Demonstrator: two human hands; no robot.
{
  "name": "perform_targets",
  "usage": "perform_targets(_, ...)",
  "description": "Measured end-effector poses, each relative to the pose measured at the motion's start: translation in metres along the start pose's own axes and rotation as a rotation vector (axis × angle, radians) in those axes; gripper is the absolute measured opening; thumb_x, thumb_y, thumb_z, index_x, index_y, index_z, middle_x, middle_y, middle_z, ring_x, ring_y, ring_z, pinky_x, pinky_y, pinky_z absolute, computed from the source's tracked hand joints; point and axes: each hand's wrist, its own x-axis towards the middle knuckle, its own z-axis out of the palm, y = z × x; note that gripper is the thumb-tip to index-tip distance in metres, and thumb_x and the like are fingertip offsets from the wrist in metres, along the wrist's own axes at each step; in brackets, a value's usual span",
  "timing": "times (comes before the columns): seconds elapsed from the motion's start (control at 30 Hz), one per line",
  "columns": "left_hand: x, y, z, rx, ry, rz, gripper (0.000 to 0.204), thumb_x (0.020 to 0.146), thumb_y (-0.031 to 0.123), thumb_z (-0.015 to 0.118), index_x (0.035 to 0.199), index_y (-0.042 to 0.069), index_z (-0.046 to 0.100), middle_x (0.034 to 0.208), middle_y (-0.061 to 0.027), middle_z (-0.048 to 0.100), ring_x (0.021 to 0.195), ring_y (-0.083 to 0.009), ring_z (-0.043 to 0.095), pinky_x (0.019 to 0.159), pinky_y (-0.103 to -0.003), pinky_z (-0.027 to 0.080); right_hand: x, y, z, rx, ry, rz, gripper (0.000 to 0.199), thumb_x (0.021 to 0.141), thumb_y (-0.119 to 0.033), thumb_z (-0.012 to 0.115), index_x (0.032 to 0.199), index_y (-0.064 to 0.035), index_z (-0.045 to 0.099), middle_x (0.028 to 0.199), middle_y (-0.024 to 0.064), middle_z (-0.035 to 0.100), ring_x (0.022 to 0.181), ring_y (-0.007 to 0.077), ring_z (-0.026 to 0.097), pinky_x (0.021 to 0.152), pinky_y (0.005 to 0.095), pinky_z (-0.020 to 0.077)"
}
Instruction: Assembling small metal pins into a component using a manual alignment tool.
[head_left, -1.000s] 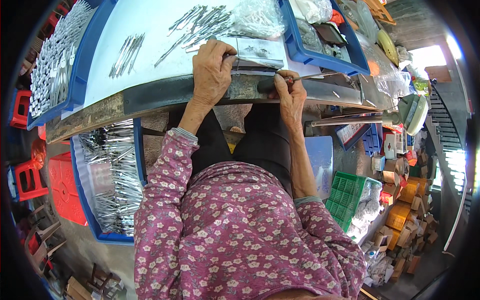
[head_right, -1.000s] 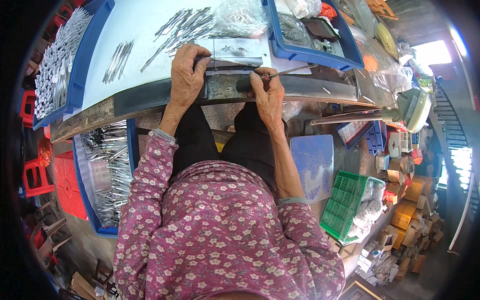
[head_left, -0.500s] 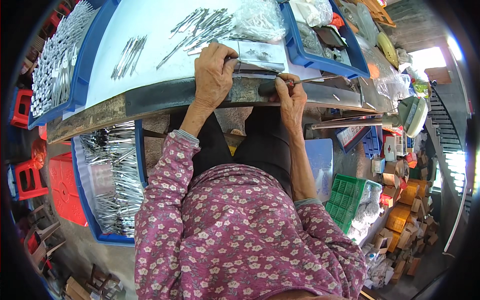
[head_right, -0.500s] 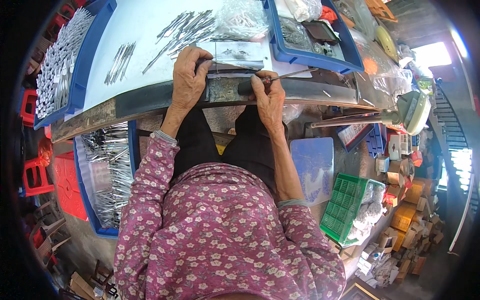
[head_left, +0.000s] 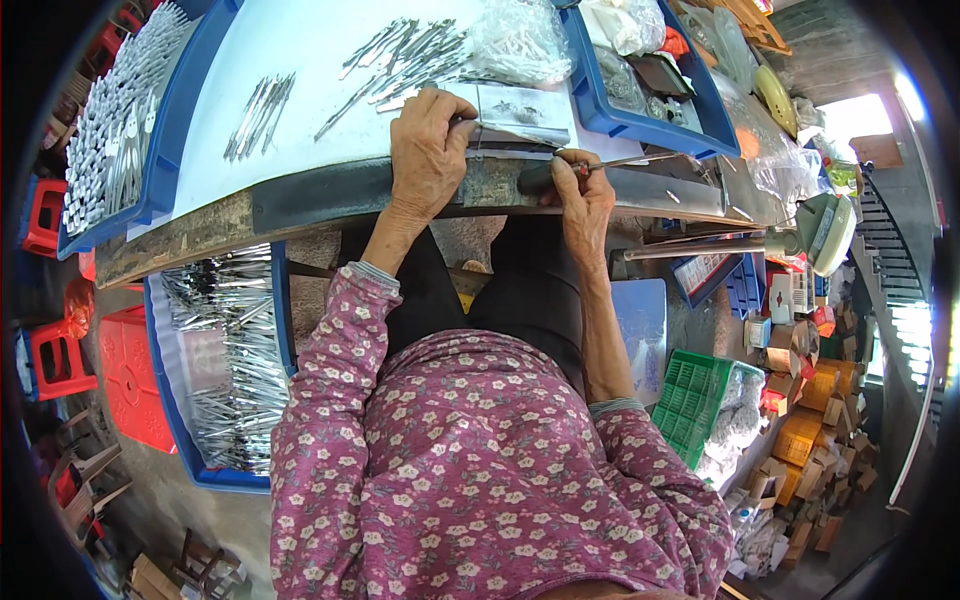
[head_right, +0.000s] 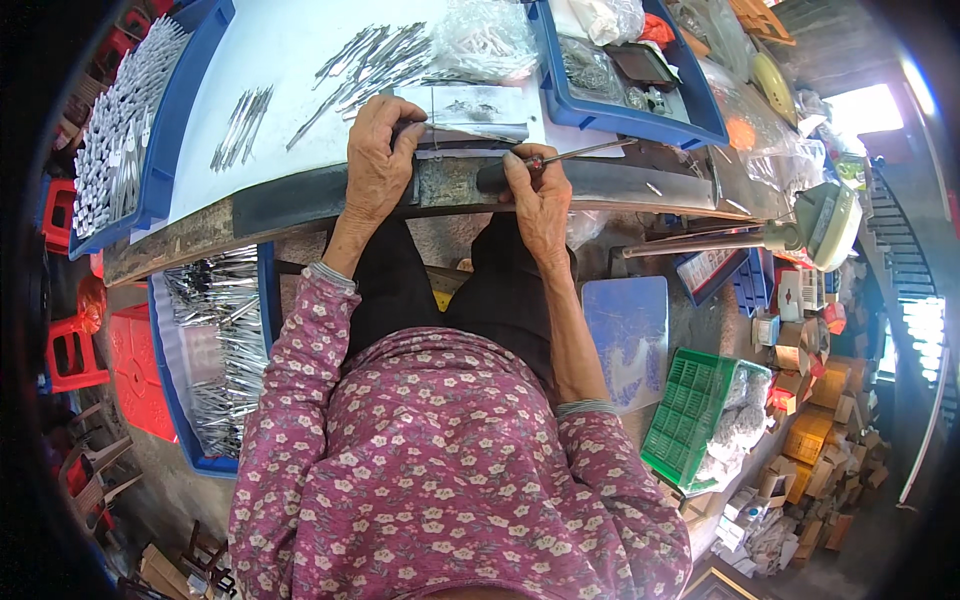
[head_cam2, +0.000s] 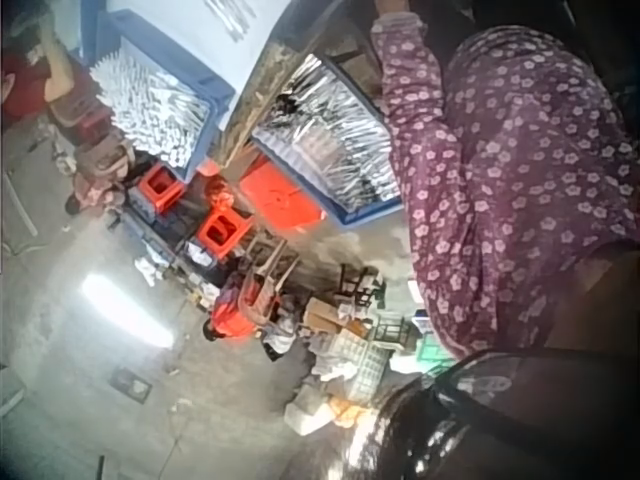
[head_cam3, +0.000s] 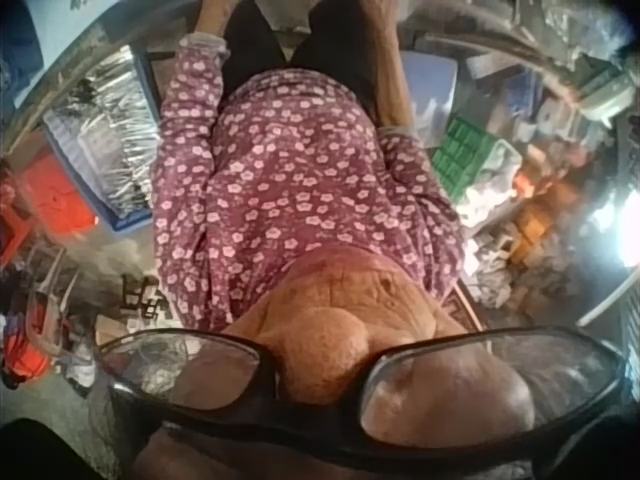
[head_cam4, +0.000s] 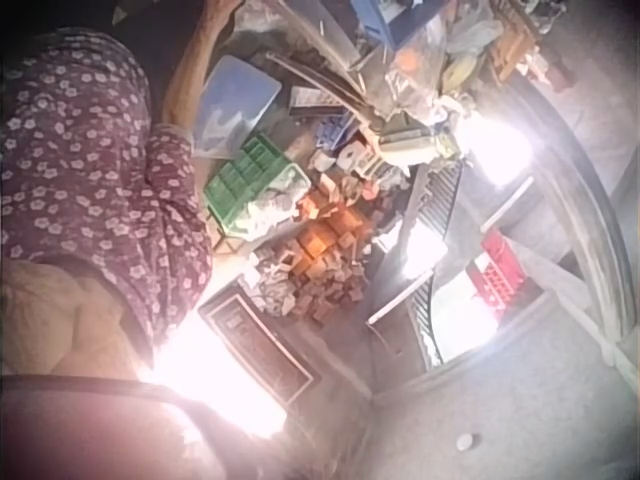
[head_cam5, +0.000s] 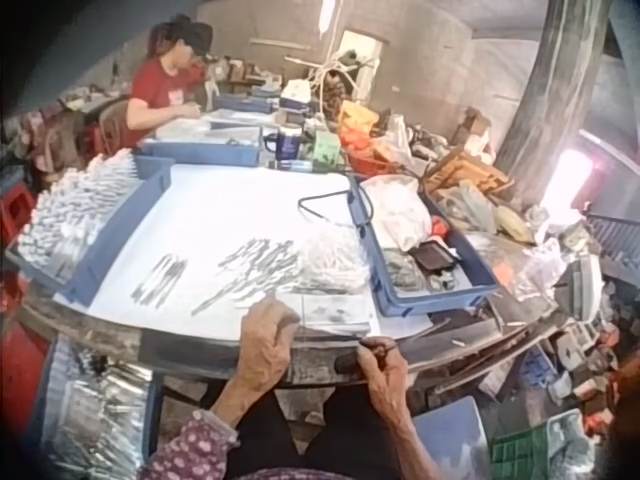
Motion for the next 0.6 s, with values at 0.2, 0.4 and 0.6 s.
perform_targets(0.2, 0.0000, -0.0006, -0.0002, -0.008, 0.009, 0.005, 0.011, 0.069, 0.002, 0.063, 0.077, 0.005, 0.057, 0.077, -0.0061, 0.053, 0.077, -0.0251, 0.052, 0.067, -0.036, 0.038, -0.0011, 0.0000, 0.0012, 0.001, 0.006, -0.014, 0.020, 0.086, -0.018, 0.060, 0.097, -0.0016, 0.054, 0.070, 0.0012, 0.053, 0.055, 0.0081, 0.050, 0.049, 0.0210, 0.0412)
perform_targets(0.4, 0.0013, 0.0015, -0.0009, -0.052, 0.023, 0.015, 0.012, 0.067, -0.002, 0.063, 0.076, 0.003, 0.056, 0.075, -0.0074, 0.053, 0.074, -0.0264, 0.052, 0.064, -0.036, 0.040, -0.0026, 0.0010, 0.0018, -0.001, 0.025, -0.017, 0.021, 0.087, -0.018, 0.060, 0.098, -0.0015, 0.054, 0.070, 0.0016, 0.053, 0.055, 0.0081, 0.051, 0.050, 0.0212, 0.0428)
perform_targets(0.6, -0.0008, 0.0042, -0.0026, -0.048, 0.025, 0.023, 0.013, 0.067, -0.004, 0.062, 0.076, 0.002, 0.056, 0.075, -0.0091, 0.052, 0.074, -0.0265, 0.052, 0.063, -0.036, 0.041, -0.0052, 0.0027, 0.0018, -0.010, 0.031, -0.047, 0.021, 0.087, -0.018, 0.059, 0.098, -0.0019, 0.054, 0.070, 0.0018, 0.054, 0.057, 0.0078, 0.051, 0.051, 0.0216, 0.0432)
